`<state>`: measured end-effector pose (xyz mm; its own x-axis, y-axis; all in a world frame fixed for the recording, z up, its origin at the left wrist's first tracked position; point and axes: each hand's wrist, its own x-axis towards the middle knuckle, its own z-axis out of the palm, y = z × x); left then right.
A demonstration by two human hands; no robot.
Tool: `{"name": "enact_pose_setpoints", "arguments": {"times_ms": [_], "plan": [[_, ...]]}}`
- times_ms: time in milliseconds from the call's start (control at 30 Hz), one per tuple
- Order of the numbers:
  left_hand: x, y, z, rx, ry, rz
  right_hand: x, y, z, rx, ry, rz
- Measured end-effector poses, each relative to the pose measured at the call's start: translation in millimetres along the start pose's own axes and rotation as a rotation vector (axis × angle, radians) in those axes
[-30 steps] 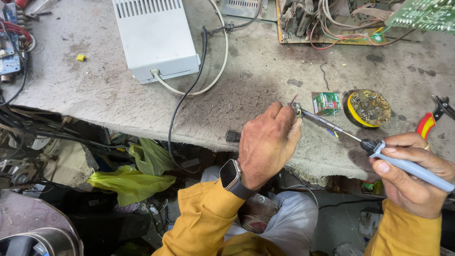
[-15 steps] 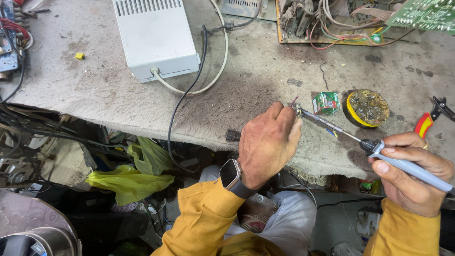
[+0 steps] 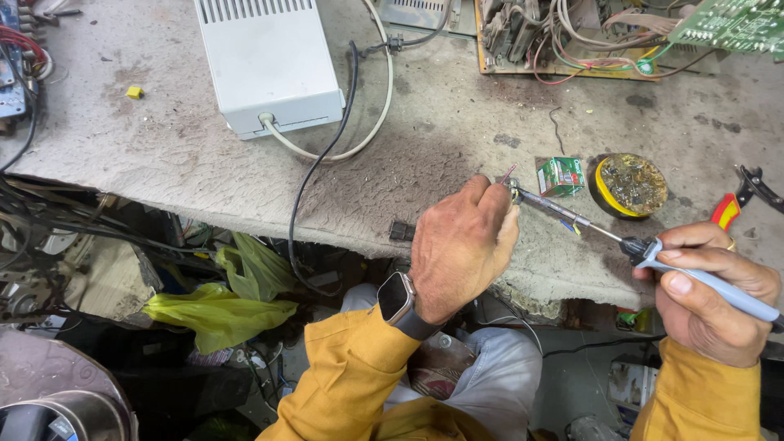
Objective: The person solders wires to a small electronic component using a soldering iron and solder wire. They hold the component steady with one hand while applying heat and solder with the other, then inspect the joint.
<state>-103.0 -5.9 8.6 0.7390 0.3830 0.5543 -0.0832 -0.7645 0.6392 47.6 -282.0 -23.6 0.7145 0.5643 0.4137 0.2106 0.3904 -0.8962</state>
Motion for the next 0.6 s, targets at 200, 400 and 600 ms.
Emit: {"name": "enact_pose_setpoints", "arguments": {"times_ms": [200, 400, 600], "plan": [[1.3, -1.0, 0.0, 0.006, -0.009, 0.011, -1.4, 0.5, -3.0, 0.005, 0.01, 0.017], [1.0, 0.5, 0.7, -0.003, -0.006, -0.009, 5.3, -2.5, -2.5, 0.012, 0.003, 0.03], [0.7, -0.4, 1.1, -0.007, -0.004, 0.004, 6.6, -5.9, 4.2, 0.001, 0.007, 0.02]]}}
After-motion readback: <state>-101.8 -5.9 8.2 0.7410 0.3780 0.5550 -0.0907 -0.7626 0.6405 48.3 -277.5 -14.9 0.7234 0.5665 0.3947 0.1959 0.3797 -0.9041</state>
